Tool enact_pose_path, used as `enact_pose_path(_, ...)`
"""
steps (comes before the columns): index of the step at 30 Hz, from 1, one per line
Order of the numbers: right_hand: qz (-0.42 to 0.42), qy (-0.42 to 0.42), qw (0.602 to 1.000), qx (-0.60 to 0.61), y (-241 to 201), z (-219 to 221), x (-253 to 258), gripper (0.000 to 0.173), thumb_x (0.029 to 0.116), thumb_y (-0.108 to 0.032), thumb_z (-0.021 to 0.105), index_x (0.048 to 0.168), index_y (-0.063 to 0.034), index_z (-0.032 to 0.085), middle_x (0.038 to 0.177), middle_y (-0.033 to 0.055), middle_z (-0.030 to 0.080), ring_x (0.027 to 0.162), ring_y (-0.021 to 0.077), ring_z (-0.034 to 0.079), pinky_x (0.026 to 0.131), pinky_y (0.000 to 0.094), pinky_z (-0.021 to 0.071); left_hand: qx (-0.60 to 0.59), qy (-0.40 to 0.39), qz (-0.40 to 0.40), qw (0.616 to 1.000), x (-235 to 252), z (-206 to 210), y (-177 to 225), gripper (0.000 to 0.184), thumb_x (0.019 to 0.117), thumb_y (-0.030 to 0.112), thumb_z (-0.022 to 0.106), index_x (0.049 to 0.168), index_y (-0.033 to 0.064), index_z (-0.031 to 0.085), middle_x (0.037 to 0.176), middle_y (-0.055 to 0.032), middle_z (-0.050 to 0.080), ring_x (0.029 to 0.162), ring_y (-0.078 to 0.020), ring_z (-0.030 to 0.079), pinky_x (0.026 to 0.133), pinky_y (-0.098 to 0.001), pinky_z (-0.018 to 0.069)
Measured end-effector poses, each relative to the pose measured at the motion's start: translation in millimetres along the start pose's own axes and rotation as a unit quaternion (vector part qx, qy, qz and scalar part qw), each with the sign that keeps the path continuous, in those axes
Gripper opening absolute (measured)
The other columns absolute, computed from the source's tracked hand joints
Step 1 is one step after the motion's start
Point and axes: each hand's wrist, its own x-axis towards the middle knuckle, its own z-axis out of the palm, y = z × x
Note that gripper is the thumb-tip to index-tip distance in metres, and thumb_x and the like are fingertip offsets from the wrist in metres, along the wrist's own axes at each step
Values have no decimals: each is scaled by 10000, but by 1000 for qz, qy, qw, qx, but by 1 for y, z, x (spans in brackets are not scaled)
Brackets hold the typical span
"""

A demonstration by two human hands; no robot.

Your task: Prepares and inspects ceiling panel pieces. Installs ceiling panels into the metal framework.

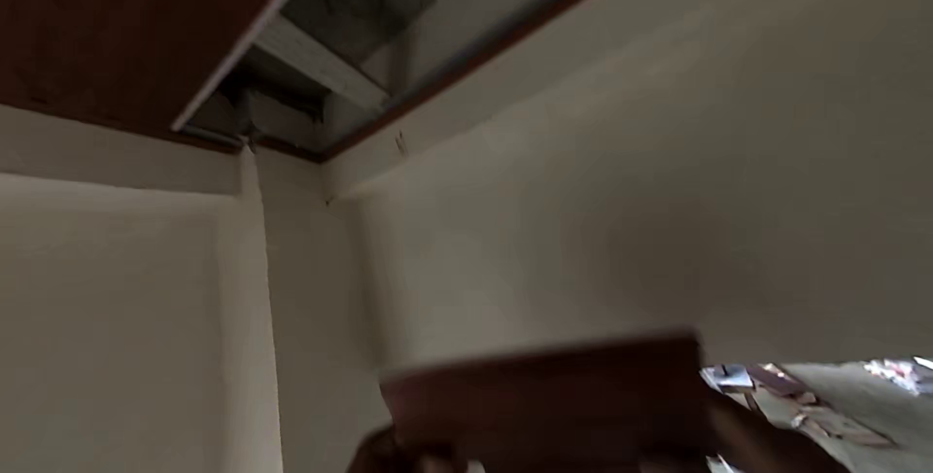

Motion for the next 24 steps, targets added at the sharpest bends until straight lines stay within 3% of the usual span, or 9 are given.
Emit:
enact_pose_path(3,-83,52,994,-52,-26,-21,106,313,1000,-436,658,1185,-183,651,950,-95,741,844,7,717,721,251,642,2,35,54,998,94,-3,28,261,998,82,659,1251,45,608,1021,-51,753,866,-222,756,769,-413,671)
enact_pose_path(5,-146,74,979,-118,-39,-28,160,233,995,-453,641,1108,-249,649,864,-163,706,758,-45,678,636,189,600,24,64,115,991,142,-12,36,296,961,65,696,1245,77,618,1033,-30,757,885,-206,759,768,-393,672)
enact_pose_path(7,-221,87,955,-180,-54,-37,205,221,1005,-375,642,1091,-174,675,875,-91,710,794,14,688,695,251,608,64,57,195,977,186,-29,42,303,945,120,731,1232,166,645,1081,29,747,929,-155,747,802,-352,662)
enact_pose_path(9,-241,86,941,-221,-81,-45,241,196,1001,-268,662,1081,-90,681,882,0,725,804,83,708,729,304,615,101,42,269,957,226,-44,54,318,946,131,741,1245,179,646,1136,59,732,990,-121,725,870,-335,637)
enact_pose_path(12,-15,-47,942,-331,-174,-50,272,274,1060,-156,582,1298,-29,630,1142,98,715,1072,198,687,984,374,526,149,51,339,928,278,-71,66,330,938,105,748,1244,113,624,1174,55,705,1059,-106,699,959,-348,600)
enact_pose_path(13,-208,54,920,-327,-130,-44,299,208,1014,-171,626,1126,-9,693,928,96,725,838,190,706,786,353,579,165,54,351,920,294,-80,67,333,948,116,738,1250,85,602,1180,36,694,1066,-111,695,971,-358,593)
enact_pose_path(14,-305,92,900,-298,-107,-40,327,205,1004,-172,638,1107,-5,694,890,98,717,788,189,700,742,362,588,177,60,354,916,308,-88,66,343,956,138,735,1257,65,588,1182,19,691,1068,-115,696,978,-358,588)
enact_pose_path(15,-330,95,893,-290,-100,-38,345,226,1013,-178,633,1150,-6,682,911,103,720,803,194,706,755,380,593,182,67,354,915,320,-93,65,347,956,148,739,1252,54,585,1175,7,697,1065,-116,699,983,-356,585)
enact_pose_path(24,-245,79,883,-393,-122,-18,394,291,1040,-194,611,1272,-18,616,1003,106,722,908,203,722,855,381,588,191,98,300,929,368,-105,25,342,926,163,771,1196,30,607,1085,-15,723,970,-37,708,895,-242,596)
